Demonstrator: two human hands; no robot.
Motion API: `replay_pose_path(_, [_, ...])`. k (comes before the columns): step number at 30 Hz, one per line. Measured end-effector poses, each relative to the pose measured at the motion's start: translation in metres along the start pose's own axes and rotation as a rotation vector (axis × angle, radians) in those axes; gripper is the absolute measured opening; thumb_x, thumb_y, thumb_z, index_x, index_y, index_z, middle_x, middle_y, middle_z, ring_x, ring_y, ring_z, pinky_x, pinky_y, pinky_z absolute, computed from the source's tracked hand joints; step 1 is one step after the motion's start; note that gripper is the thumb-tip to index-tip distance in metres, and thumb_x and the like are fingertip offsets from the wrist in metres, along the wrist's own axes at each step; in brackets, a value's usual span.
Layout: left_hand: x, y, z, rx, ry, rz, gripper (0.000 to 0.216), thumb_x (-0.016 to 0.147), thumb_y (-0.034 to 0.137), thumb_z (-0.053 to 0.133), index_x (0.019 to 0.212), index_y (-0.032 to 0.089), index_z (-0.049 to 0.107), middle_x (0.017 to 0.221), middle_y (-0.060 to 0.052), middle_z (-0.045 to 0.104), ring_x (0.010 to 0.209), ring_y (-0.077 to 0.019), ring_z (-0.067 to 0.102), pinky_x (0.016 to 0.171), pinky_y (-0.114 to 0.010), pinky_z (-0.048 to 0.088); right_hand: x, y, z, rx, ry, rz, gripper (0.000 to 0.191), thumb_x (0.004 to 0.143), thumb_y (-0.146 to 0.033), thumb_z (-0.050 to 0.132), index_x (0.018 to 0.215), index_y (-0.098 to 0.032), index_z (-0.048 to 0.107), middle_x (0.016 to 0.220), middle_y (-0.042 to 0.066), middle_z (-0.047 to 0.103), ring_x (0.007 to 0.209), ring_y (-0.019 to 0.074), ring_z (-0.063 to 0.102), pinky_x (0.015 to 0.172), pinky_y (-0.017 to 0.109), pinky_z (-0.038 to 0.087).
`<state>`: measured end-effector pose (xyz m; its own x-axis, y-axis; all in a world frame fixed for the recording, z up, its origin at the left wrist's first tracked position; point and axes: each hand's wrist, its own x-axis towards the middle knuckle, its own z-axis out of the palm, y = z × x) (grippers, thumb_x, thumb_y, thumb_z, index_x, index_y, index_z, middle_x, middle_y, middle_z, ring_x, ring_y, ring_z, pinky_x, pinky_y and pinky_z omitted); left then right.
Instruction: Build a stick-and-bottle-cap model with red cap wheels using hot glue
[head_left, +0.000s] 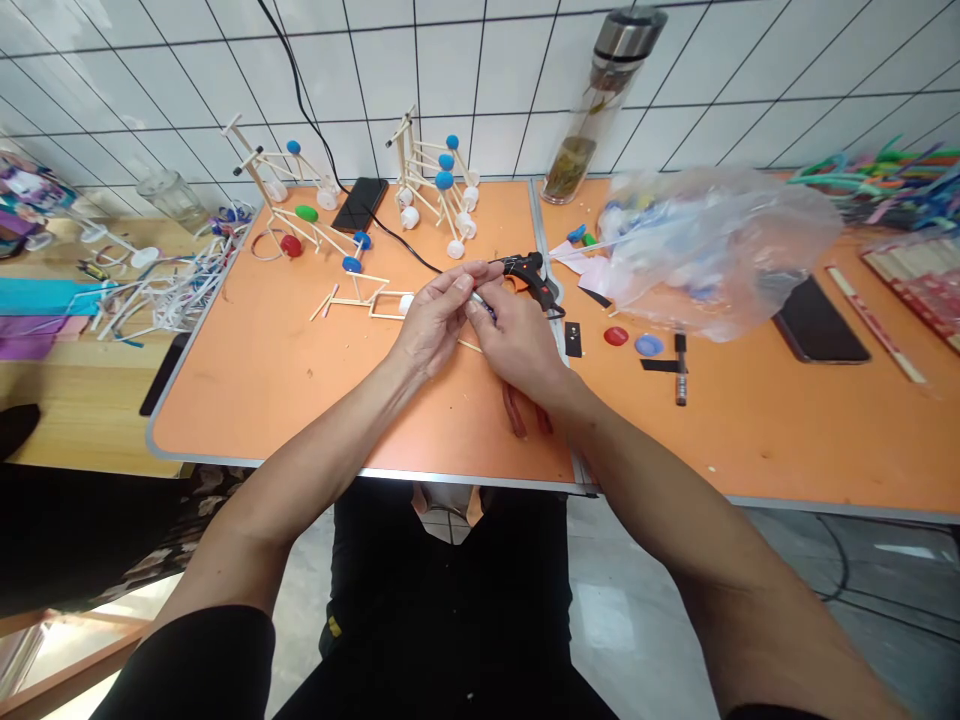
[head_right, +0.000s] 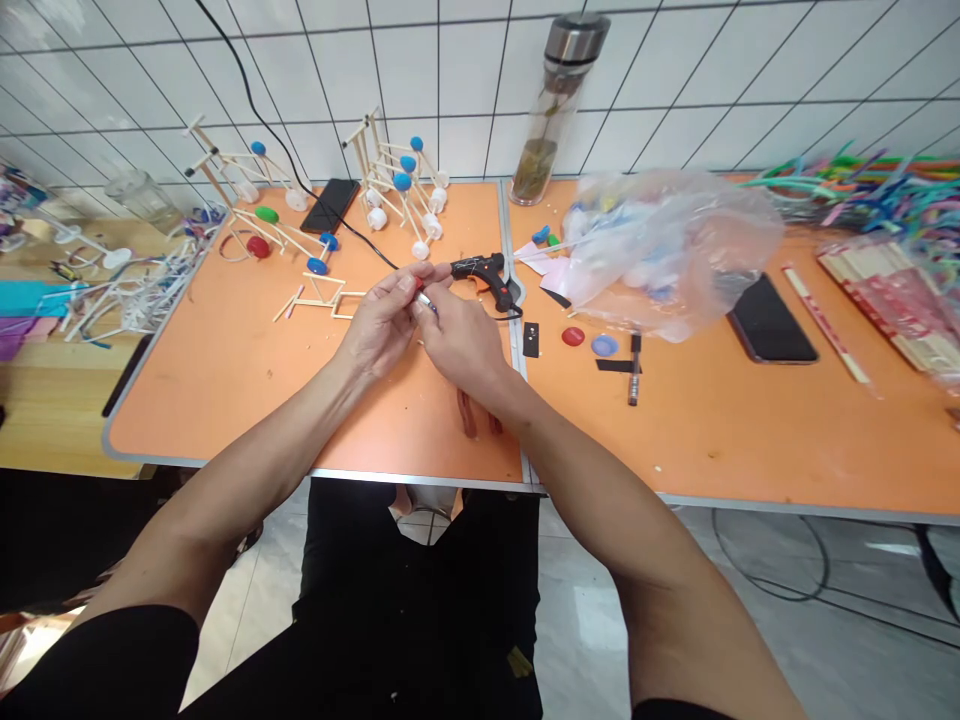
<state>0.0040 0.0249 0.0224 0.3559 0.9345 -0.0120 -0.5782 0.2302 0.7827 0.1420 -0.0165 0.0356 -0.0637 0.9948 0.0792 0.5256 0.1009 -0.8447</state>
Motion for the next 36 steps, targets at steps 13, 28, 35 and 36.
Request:
replay_pose_path(13, [-0.004, 0.005, 0.008, -0.108, 0.043, -0.042, 0.007, 0.102, 0.018, 0.080, 0.108, 0.016, 0.076, 0.150, -0.015, 0.080, 0.163, -0.0300, 0.059, 0.139, -0.044, 0.043, 0.007, 0.011, 0.004, 0.687, -0.189, 0.000, 0.054, 0.095, -0.076, 0.073, 0.086, -0.028, 0.051, 0.057, -0.013, 0.031, 0.047, 0.0095, 0.020, 0.046, 0.024, 0.018])
replay_pose_path(28, [0.001, -0.005, 0.003, 0.024, 0.108, -0.054, 0.020, 0.092, 0.035, 0.095, 0.100, 0.021, 0.085, 0.111, -0.007, 0.089, 0.126, -0.0230, 0.082, 0.114, -0.033, 0.063, 0.002, 0.004, -0.006, 0.007, 0.077, -0.071, 0.034, 0.112, -0.055, 0.052, 0.105, -0.024, 0.063, 0.075, 0.003, 0.061, 0.064, 0.0205, 0.051, 0.062, 0.030, 0.037])
replay_pose_path(35, [0.000, 0.003, 0.003, 0.003, -0.051, 0.012, 0.024, 0.094, 0.039, 0.094, 0.107, 0.022, 0.086, 0.106, -0.006, 0.088, 0.136, -0.0241, 0.078, 0.123, -0.036, 0.058, 0.008, 0.000, -0.030, 0.721, -0.520, 0.152, 0.036, 0.115, -0.059, 0.049, 0.098, -0.028, 0.052, 0.057, -0.015, 0.022, 0.043, 0.0104, 0.005, 0.042, 0.023, 0.018])
replay_pose_path(36, [0.001, 0.002, 0.003, 0.014, -0.033, 0.016, 0.023, 0.093, 0.038, 0.094, 0.105, 0.021, 0.085, 0.102, -0.005, 0.087, 0.133, -0.0231, 0.079, 0.122, -0.035, 0.058, 0.008, 0.000, -0.027, 0.591, -0.412, 0.117, 0.038, 0.115, -0.061, 0.048, 0.097, -0.028, 0.053, 0.057, -0.014, 0.026, 0.043, 0.0109, 0.011, 0.043, 0.024, 0.021])
